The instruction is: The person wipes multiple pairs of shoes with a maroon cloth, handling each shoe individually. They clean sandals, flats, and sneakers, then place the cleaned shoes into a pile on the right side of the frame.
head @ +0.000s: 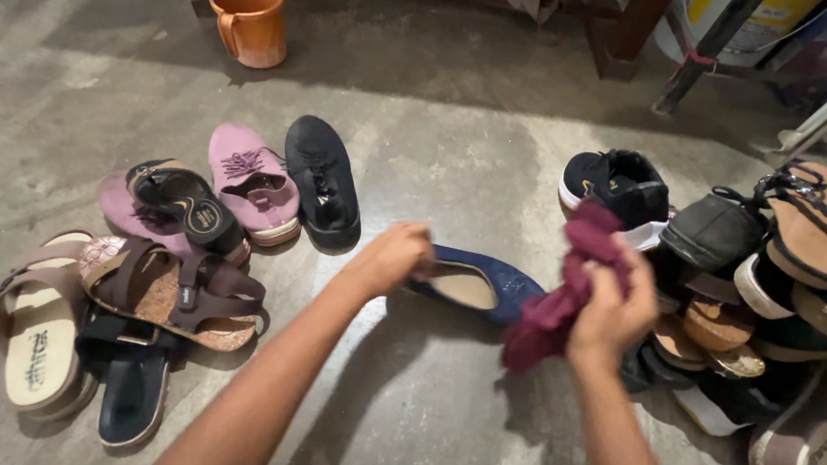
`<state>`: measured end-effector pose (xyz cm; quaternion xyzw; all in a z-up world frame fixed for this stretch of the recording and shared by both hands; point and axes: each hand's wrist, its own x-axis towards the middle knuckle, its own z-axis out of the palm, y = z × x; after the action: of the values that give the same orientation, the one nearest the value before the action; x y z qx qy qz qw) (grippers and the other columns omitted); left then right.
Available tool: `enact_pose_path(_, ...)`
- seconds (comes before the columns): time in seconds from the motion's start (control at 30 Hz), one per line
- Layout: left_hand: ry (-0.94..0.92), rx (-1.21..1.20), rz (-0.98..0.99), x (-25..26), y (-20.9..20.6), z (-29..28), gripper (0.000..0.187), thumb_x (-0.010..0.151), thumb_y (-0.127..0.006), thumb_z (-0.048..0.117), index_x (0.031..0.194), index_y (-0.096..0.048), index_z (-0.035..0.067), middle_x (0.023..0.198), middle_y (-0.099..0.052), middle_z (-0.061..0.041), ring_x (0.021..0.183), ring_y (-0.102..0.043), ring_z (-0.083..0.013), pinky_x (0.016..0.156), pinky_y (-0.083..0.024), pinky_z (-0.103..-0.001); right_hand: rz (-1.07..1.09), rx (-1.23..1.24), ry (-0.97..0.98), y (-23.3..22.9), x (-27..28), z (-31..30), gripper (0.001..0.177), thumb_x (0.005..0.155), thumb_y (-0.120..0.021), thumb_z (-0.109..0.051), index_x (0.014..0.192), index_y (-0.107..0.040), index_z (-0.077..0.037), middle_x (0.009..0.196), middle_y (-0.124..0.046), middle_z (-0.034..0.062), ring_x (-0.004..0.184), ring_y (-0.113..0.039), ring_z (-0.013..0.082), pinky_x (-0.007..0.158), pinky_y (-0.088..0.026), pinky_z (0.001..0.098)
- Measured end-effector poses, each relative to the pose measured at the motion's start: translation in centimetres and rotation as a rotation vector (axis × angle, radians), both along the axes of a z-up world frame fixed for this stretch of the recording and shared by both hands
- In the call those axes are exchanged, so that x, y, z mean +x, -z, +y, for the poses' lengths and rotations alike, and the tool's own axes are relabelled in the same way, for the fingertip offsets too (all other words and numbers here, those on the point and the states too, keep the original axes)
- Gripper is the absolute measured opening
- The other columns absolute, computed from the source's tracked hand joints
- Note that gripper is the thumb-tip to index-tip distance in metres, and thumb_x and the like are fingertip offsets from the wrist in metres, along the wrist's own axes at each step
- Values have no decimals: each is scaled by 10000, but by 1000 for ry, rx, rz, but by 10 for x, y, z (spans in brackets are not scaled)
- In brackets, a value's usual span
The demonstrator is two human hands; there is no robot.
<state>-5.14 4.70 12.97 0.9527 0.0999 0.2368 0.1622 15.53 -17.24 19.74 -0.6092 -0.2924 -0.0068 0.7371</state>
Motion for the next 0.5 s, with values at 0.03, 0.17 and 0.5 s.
enact_pose_path(0.03, -89, 83, 90, -15, -3, -1, 54, 677, -746, 103, 726, -764, 89, 842, -701, -151, 878, -669, -340, 764, -547, -422, -2, 2, 10, -2, 9, -1, 396, 867, -662, 6, 1261, -692, -9, 1243, -709, 68, 1129, -659, 167, 1020, -514, 299)
enact_pose_path(0.17, -377, 230, 198, -20, 2, -12, 39, 690, -744, 91, 699, -773, 116, 806, -729, -125, 919, -690, -344, 822, -556, -450, -21, -66, 36, -1, 39, 10, 409, 858, -695, -12, 1267, -696, -16, 1225, -712, 84, 1105, -660, 162, 1001, -509, 301)
enact_pose_path(0.5, -935, -1243, -34, 125, 67, -63, 464, 888, -773, 320, 1105, -706, -84, 1099, -704, -264, 1034, -703, -357, 890, -555, -431, -841, -823, 4, 78, -48, 12, 536, 694, -705, -167, 1227, -736, -116, 1309, -655, 166, 1105, -593, 392, 881, -440, 541)
